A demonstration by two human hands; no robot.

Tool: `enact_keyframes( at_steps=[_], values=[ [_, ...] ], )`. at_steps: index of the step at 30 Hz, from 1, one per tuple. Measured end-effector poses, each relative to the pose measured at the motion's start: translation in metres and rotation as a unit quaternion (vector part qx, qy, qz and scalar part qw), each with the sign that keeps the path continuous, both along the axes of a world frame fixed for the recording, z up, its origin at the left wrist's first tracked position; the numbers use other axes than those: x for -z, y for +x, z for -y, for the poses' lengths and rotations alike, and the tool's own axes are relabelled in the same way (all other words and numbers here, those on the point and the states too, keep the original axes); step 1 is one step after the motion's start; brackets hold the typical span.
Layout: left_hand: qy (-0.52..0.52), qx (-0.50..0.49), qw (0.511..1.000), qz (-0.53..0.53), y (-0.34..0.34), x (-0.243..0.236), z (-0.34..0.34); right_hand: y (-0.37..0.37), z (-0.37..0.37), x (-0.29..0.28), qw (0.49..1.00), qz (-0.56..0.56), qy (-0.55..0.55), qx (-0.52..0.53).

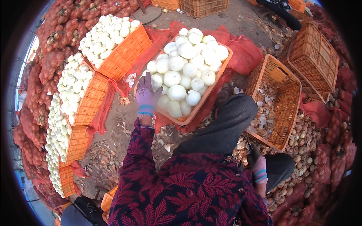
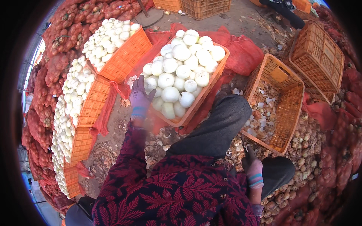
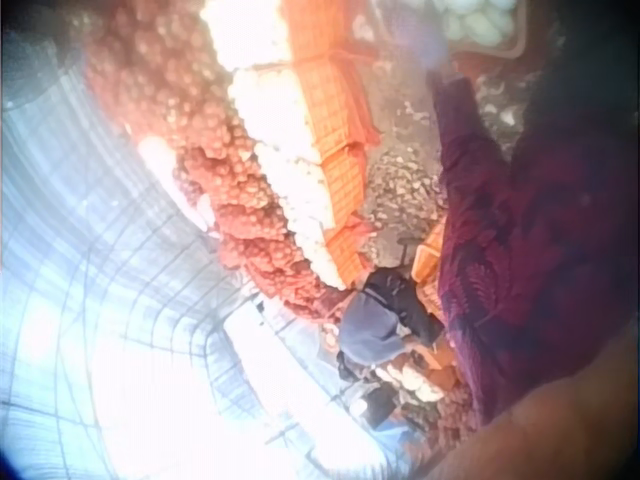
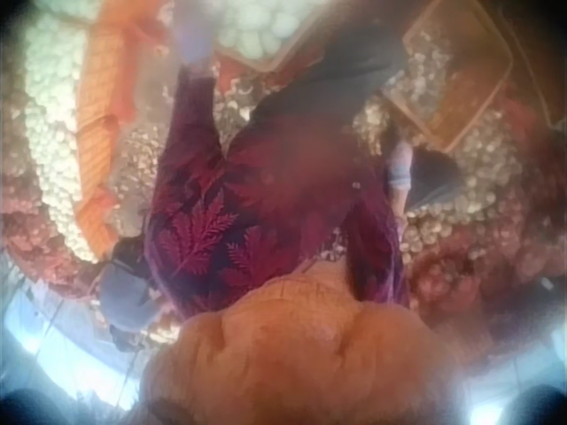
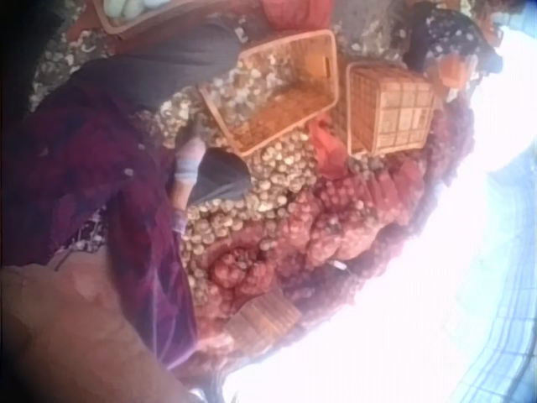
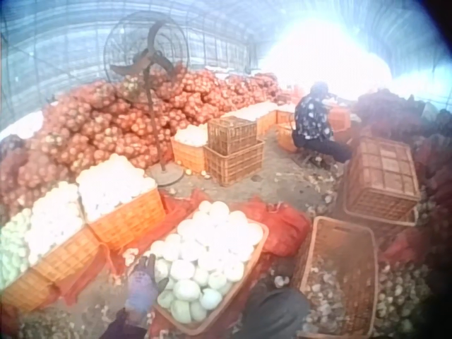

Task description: The person sits on the floor and peels onions one by one using a small knife, placing the peeled onions into an orange crate and discarding the skins into a separate basket. The person repeats this process continuously.

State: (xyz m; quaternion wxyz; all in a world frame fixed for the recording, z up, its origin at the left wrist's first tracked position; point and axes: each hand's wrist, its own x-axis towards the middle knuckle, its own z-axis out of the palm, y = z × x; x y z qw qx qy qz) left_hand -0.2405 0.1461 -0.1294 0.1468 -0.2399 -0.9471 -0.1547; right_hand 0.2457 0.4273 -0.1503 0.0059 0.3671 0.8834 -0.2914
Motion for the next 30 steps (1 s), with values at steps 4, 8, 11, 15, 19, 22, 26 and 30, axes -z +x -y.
enact_keyframes(
  at_steps=[4,8,11,15,19,22,26,30],
  values=[
    [-0.145,-0.008,0.985,0.088,-0.022,-0.010,-0.029,-0.002,0.003,-0.001,1.000,-0.007,0.003,-0.004],
    [-0.166,0.005,0.977,0.136,-0.040,-0.011,-0.029,-0.009,0.005,-0.013,1.000,-0.005,-0.014,0.009],
    [-0.012,-0.011,0.983,0.185,-0.033,-0.022,-0.017,-0.002,0.006,-0.012,0.997,-0.055,-0.035,0.037],
    [0.376,0.122,0.831,0.390,0.002,-0.059,-0.016,0.005,-0.001,-0.031,0.947,-0.164,-0.200,0.193],
    [0.467,0.190,0.726,0.468,0.062,-0.084,-0.036,-0.036,0.003,-0.081,0.909,-0.251,-0.265,0.199],
    [0.551,0.252,0.585,0.539,0.098,-0.082,-0.059,-0.065,0.009,-0.118,0.943,-0.229,-0.210,0.119],
    [0.577,0.332,0.328,0.670,0.152,-0.063,-0.086,-0.089,0.015,-0.144,0.966,-0.212,-0.148,-0.026],
    [0.473,0.303,0.369,0.741,0.188,-0.091,-0.107,-0.090,0.019,-0.151,0.962,-0.240,-0.088,-0.094]
  ],
)
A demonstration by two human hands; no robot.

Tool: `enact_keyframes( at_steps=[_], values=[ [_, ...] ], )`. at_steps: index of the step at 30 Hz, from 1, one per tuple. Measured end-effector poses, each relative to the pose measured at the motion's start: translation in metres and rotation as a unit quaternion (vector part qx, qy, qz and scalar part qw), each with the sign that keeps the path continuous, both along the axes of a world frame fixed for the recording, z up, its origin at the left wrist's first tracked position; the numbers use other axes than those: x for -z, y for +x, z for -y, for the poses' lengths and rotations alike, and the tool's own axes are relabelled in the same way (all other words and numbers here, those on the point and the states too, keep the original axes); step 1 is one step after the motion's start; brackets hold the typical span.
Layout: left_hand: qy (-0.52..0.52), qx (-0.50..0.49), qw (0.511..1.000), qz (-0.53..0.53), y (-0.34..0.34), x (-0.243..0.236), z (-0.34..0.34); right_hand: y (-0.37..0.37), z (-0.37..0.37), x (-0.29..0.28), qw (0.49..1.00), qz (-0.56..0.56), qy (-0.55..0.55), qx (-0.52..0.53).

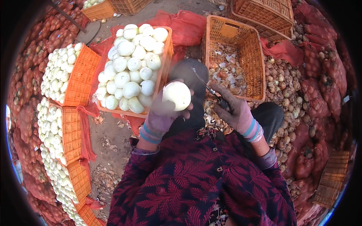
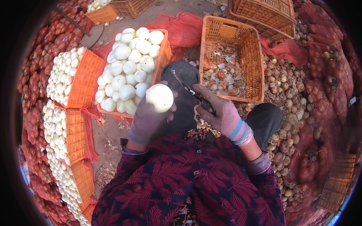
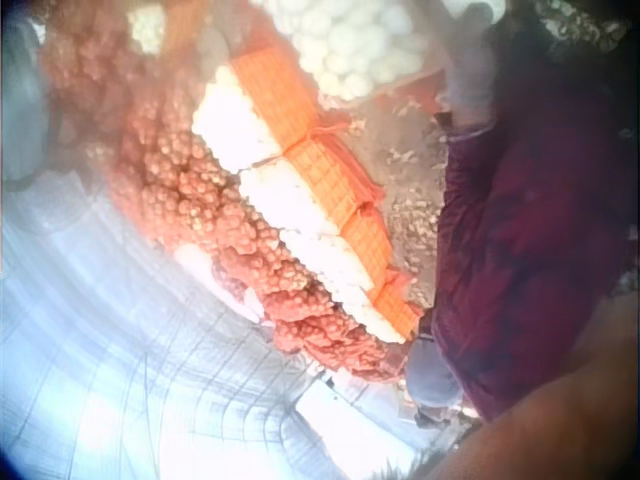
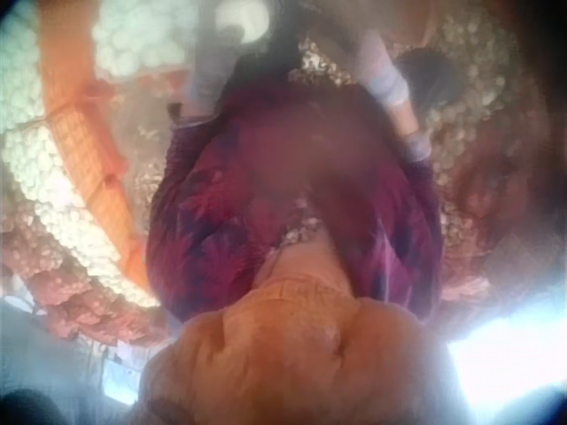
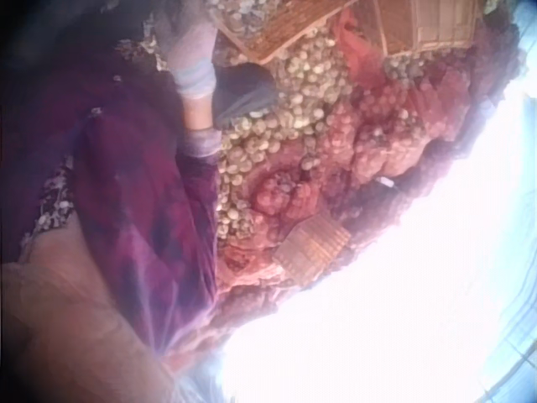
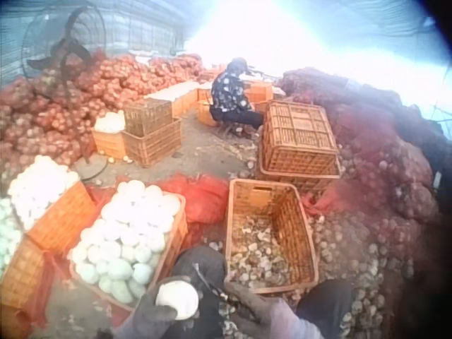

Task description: The person sits on the floor and peels onions one by one using a small knife, placing the peeled onions into an orange crate and discarding the skins into a separate basket. The person repeats this process continuously.

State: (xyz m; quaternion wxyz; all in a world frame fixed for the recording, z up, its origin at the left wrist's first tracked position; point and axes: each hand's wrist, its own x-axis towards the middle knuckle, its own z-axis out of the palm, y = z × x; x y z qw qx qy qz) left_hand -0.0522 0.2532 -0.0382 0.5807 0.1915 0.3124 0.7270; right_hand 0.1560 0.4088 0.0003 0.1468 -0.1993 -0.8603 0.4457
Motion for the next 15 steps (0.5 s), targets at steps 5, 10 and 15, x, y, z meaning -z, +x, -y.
enact_keyframes(
  at_steps=[5,10,15],
  values=[
    [-0.101,-0.042,0.875,-0.472,0.015,-0.008,-0.009,0.011,0.010,-0.020,0.969,0.014,0.233,-0.079],
    [-0.130,-0.007,0.857,-0.498,0.024,-0.002,-0.009,0.025,0.014,-0.027,0.927,0.155,0.319,-0.126],
    [-0.099,0.004,0.837,-0.539,0.023,-0.013,-0.006,0.054,-0.026,0.024,0.930,0.285,0.230,0.016]
  ],
)
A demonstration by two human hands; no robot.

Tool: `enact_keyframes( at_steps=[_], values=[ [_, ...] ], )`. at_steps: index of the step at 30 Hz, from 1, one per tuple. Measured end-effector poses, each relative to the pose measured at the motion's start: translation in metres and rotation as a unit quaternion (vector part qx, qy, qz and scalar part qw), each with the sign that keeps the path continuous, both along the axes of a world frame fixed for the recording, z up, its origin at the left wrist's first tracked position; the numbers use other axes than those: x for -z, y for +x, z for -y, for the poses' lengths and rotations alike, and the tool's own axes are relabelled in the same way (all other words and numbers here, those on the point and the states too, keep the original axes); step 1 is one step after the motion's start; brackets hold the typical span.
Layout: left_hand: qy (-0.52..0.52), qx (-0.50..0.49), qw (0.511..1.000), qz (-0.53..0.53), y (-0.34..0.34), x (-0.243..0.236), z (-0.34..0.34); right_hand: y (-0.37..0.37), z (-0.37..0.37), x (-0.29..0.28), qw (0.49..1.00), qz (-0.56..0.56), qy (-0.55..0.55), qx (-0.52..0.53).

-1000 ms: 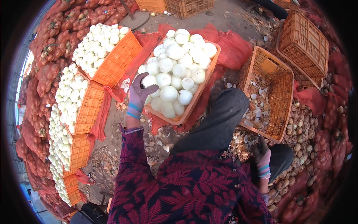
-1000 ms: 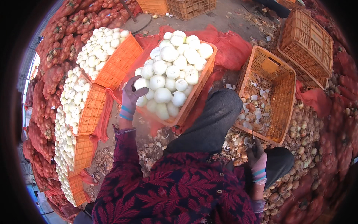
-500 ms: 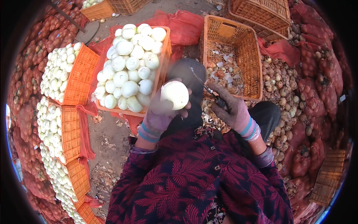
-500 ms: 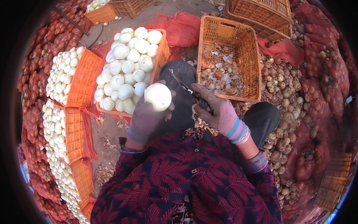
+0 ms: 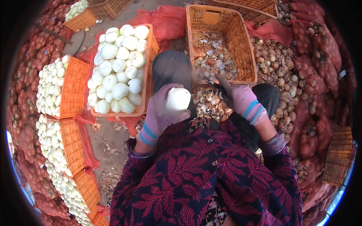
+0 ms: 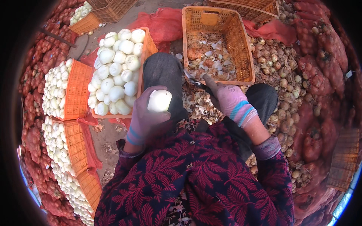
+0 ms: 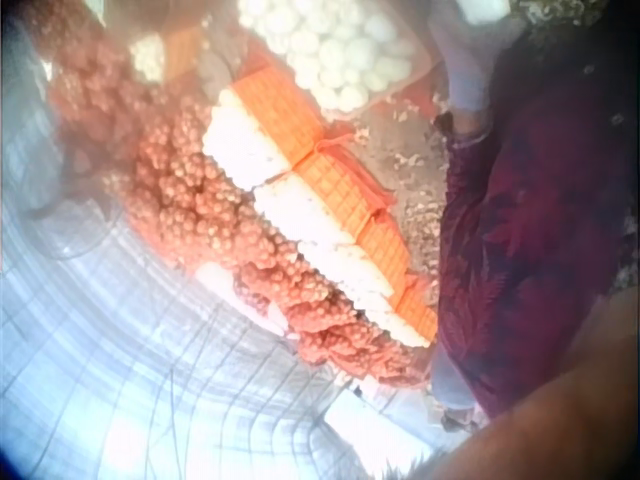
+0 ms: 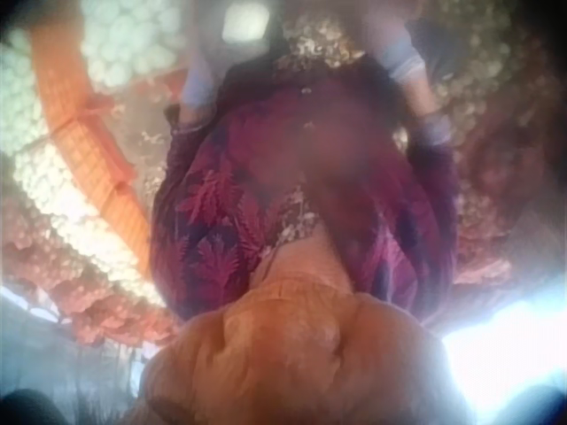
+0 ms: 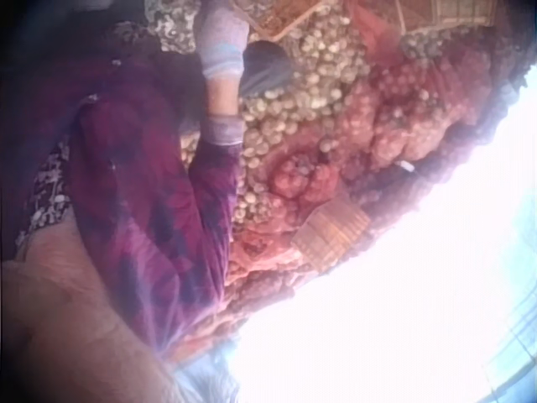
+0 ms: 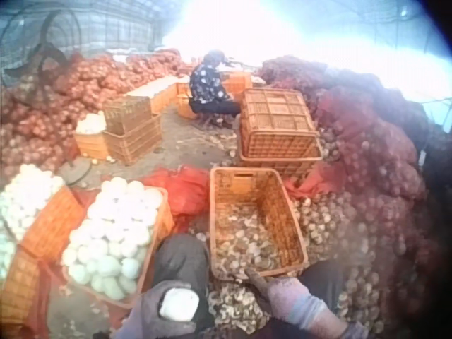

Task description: The person sits on the floor and peels onions one by one using a small knife, placing the peeled onions into an orange crate and discarding the skins into a separate basket. The person repeats this process continuously.

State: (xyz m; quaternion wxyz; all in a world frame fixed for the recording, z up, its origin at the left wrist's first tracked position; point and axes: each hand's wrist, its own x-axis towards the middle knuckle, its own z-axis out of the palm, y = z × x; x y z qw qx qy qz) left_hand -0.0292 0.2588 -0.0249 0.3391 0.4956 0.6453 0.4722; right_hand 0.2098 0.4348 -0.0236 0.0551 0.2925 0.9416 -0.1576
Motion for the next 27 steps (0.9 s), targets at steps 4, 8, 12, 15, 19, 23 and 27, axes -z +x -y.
enact_keyframes(
  at_steps=[4,8,12,15,19,23,27],
  values=[
    [0.017,0.001,0.999,0.049,0.002,-0.008,0.006,0.004,0.013,-0.007,0.981,-0.152,-0.113,0.035],
    [-0.040,-0.023,0.988,0.146,-0.011,-0.009,0.023,-0.007,0.024,-0.012,0.967,-0.174,-0.179,0.040],
    [-0.112,-0.260,0.959,-0.002,-0.069,0.025,0.061,0.010,0.018,0.022,0.961,-0.170,-0.197,0.091],
    [0.001,-0.404,0.915,-0.011,-0.140,0.069,0.094,0.017,0.015,0.034,0.969,-0.159,-0.172,0.083],
    [-0.094,-0.435,0.851,-0.280,-0.237,0.099,0.121,-0.003,0.015,0.021,0.966,-0.086,-0.215,0.112],
    [-0.230,-0.319,0.823,-0.411,-0.268,0.113,0.131,-0.005,0.018,0.039,0.974,-0.114,-0.177,0.082],
    [-0.192,-0.369,0.879,-0.234,-0.268,0.105,0.141,-0.008,0.024,0.037,0.968,-0.112,-0.198,0.105]
  ],
)
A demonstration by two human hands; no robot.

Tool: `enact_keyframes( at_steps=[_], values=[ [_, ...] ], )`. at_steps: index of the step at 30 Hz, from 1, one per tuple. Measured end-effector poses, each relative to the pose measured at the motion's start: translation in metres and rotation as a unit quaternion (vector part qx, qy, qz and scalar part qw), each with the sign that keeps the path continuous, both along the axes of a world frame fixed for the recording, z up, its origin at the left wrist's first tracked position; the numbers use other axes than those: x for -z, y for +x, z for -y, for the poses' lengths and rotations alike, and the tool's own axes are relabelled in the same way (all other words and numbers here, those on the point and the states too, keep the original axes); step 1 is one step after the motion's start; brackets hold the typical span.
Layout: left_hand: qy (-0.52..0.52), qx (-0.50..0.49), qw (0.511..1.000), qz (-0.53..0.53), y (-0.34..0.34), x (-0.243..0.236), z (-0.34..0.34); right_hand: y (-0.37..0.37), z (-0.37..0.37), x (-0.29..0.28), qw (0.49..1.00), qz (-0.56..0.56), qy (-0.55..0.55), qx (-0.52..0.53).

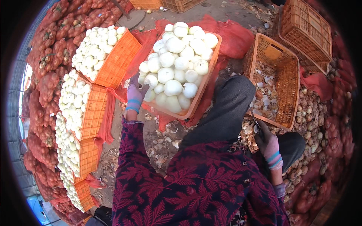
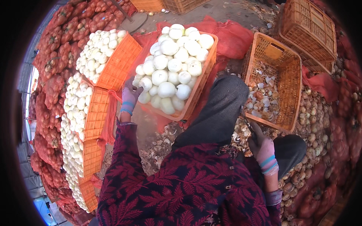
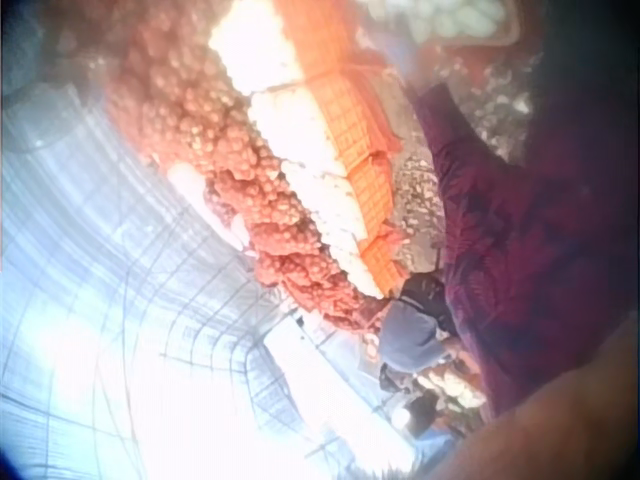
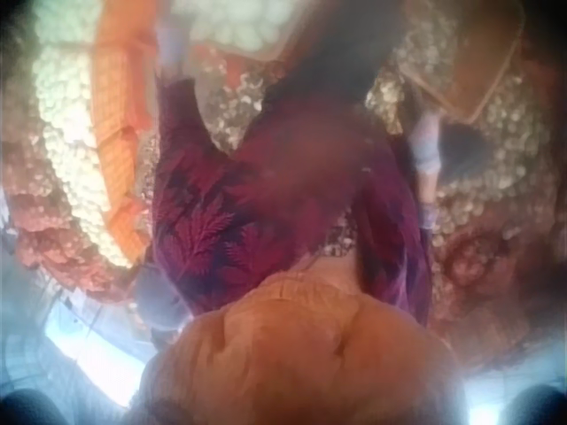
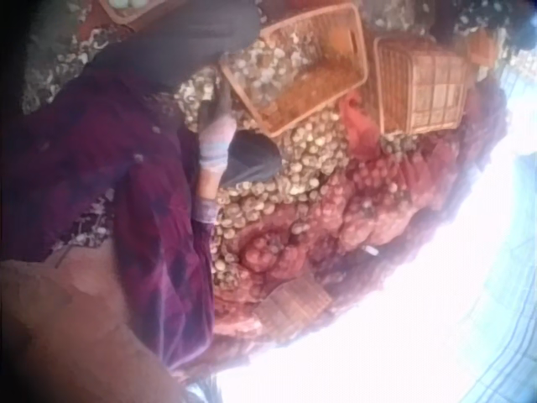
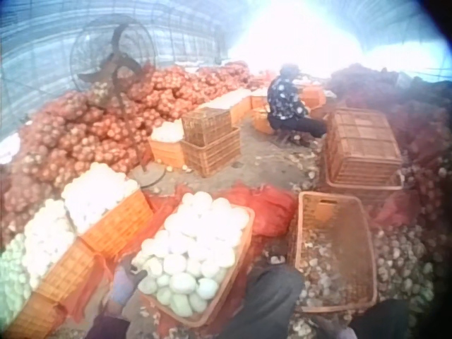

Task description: The person sits on the floor and peels onions one by one using a small knife, placing the peeled onions into an orange crate and discarding the skins into a separate basket. The person repeats this process continuously.

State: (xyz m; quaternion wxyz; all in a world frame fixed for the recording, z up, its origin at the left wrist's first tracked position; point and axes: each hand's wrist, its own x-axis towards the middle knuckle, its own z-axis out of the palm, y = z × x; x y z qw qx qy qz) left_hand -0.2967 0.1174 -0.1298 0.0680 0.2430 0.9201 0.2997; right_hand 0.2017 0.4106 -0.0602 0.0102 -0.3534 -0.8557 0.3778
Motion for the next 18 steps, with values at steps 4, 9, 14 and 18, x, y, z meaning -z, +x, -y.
enact_keyframes(
  at_steps=[4,9,14,18],
  values=[
    [0.189,-0.153,0.967,-0.070,0.005,0.027,0.021,-0.001,0.000,0.003,1.000,-0.026,0.011,-0.006],
    [0.444,-0.235,0.864,0.036,-0.016,0.078,0.023,0.007,-0.001,0.003,0.999,-0.024,-0.030,0.037],
    [0.485,-0.179,0.846,0.135,-0.028,0.071,-0.001,0.025,0.000,0.010,0.982,-0.108,-0.081,0.131],
    [0.494,-0.225,0.836,0.082,-0.022,0.112,-0.009,0.029,0.001,0.009,0.982,-0.099,-0.086,0.134]
  ],
)
